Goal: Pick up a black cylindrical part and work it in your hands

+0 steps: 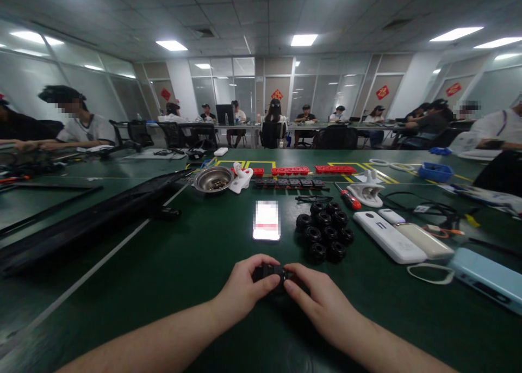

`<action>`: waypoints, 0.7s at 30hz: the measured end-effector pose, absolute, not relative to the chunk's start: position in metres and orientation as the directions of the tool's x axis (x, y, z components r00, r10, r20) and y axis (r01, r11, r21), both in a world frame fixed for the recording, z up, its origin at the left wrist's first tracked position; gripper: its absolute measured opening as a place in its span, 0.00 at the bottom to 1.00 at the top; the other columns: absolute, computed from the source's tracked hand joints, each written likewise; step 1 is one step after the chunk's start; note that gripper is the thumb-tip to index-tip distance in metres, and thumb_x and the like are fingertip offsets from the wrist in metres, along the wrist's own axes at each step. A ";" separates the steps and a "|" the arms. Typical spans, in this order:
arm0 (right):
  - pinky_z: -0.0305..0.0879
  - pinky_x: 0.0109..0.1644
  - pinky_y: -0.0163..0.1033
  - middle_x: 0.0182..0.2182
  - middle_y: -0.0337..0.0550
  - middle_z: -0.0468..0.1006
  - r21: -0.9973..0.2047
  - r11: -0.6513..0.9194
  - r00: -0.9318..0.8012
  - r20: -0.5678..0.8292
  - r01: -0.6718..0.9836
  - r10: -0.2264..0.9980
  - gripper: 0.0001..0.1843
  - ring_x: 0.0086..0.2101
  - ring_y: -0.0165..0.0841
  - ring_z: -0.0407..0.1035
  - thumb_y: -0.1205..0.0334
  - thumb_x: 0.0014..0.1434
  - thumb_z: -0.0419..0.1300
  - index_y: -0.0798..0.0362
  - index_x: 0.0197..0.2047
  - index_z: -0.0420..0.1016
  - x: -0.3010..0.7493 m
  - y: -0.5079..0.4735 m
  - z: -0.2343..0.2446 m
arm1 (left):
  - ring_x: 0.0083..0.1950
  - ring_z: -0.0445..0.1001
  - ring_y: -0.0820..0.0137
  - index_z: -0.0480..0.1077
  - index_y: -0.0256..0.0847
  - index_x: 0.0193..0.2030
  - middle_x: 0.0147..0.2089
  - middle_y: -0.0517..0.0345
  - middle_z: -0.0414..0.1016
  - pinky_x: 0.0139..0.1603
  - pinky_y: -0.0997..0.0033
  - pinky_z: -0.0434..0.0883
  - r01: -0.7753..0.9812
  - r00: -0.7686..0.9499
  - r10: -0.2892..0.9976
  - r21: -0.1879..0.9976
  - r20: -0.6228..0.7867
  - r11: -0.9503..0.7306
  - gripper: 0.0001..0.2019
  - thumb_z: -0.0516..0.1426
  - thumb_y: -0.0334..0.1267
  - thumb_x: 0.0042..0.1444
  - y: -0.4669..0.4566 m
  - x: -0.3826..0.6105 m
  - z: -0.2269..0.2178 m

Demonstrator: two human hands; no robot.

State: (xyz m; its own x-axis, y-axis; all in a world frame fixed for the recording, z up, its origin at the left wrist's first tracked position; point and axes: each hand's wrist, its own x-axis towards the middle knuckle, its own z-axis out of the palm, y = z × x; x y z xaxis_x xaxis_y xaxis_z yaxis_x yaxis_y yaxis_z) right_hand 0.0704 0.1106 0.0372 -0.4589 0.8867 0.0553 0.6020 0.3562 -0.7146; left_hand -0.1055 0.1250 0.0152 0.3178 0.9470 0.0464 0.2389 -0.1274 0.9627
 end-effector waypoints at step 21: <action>0.62 0.35 0.36 0.30 0.40 0.72 -0.686 0.381 -0.456 0.081 0.619 0.886 0.10 0.31 0.32 0.66 0.58 0.55 0.51 0.52 0.37 0.68 0.071 0.110 0.036 | 0.36 0.68 0.67 0.68 0.36 0.38 0.35 0.54 0.71 0.36 0.70 0.65 0.226 0.335 0.942 0.968 0.031 -0.112 0.19 0.56 0.48 0.44 0.125 -0.107 0.015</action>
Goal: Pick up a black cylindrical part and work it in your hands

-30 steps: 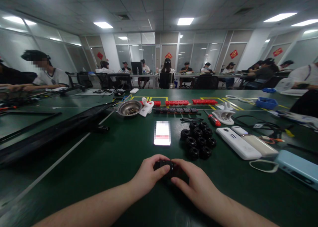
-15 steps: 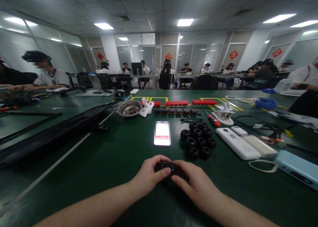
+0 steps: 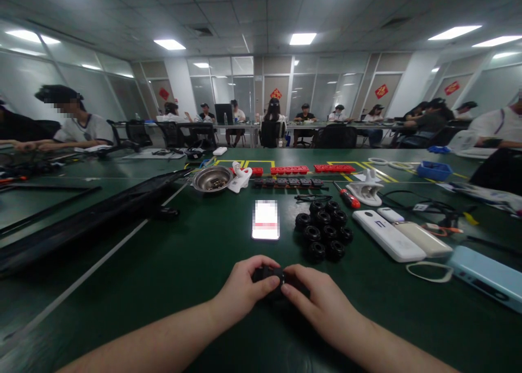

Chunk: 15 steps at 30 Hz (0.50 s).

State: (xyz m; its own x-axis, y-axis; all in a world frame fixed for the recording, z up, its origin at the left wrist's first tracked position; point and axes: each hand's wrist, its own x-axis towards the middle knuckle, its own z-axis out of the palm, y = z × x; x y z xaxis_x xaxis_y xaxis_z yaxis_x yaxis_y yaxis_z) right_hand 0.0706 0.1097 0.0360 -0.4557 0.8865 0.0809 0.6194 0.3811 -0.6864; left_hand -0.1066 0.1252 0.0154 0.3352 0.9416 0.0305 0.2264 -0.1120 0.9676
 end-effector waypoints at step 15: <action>0.61 0.36 0.36 0.32 0.42 0.72 -0.701 0.362 -0.471 0.043 0.614 0.881 0.13 0.32 0.32 0.66 0.57 0.57 0.49 0.53 0.42 0.66 0.070 0.108 0.039 | 0.36 0.69 0.66 0.68 0.36 0.37 0.35 0.55 0.71 0.37 0.70 0.65 0.231 0.301 0.951 0.961 0.078 -0.152 0.18 0.57 0.48 0.44 0.124 -0.106 0.017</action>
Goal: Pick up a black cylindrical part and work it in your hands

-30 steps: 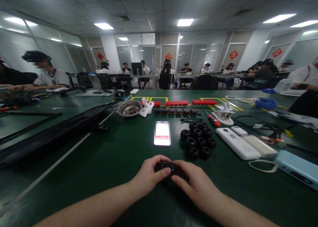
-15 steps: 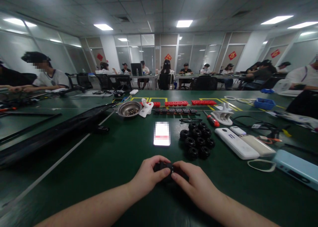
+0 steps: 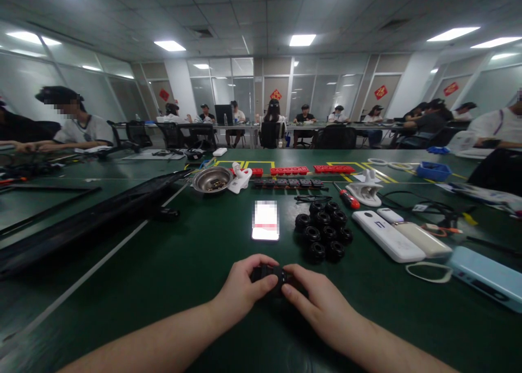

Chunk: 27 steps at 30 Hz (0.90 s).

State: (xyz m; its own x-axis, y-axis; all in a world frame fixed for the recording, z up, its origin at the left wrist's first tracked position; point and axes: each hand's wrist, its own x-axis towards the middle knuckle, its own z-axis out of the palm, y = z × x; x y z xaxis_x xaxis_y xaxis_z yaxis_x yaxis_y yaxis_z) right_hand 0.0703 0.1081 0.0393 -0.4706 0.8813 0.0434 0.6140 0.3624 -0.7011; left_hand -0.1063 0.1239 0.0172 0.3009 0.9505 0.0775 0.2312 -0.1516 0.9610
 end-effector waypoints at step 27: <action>0.60 0.41 0.37 0.39 0.42 0.71 -0.690 0.388 -0.449 0.102 0.611 0.888 0.18 0.38 0.34 0.65 0.60 0.50 0.57 0.50 0.46 0.63 0.070 0.108 0.037 | 0.40 0.69 0.65 0.67 0.37 0.40 0.38 0.54 0.71 0.41 0.67 0.66 0.190 0.353 0.935 0.980 -0.016 -0.055 0.19 0.55 0.48 0.45 0.127 -0.107 0.017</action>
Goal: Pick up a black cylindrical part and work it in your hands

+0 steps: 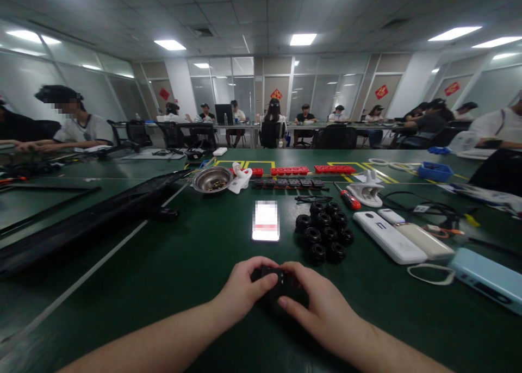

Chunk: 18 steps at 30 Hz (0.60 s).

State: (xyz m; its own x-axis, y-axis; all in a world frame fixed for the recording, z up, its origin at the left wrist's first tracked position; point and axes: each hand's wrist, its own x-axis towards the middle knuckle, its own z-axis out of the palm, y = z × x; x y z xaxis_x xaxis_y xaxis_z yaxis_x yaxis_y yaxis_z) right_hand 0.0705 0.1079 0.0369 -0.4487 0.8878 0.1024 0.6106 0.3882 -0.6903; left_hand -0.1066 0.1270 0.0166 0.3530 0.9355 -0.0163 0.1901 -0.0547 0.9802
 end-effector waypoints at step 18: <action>0.61 0.37 0.37 0.34 0.42 0.72 -0.690 0.364 -0.437 0.076 0.626 0.896 0.15 0.34 0.32 0.66 0.56 0.54 0.52 0.52 0.44 0.63 0.071 0.109 0.035 | 0.37 0.69 0.66 0.68 0.37 0.39 0.35 0.54 0.71 0.37 0.69 0.66 0.196 0.330 0.943 0.973 0.050 -0.120 0.18 0.55 0.49 0.46 0.125 -0.106 0.017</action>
State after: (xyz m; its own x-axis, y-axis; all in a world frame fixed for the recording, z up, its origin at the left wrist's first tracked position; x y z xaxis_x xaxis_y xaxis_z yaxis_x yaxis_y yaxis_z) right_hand 0.0714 0.1086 0.0353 -0.4371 0.8962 0.0764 0.6260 0.3640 -0.6897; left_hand -0.1062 0.1252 0.0174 0.3301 0.9426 0.0498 0.1957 -0.1200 0.9733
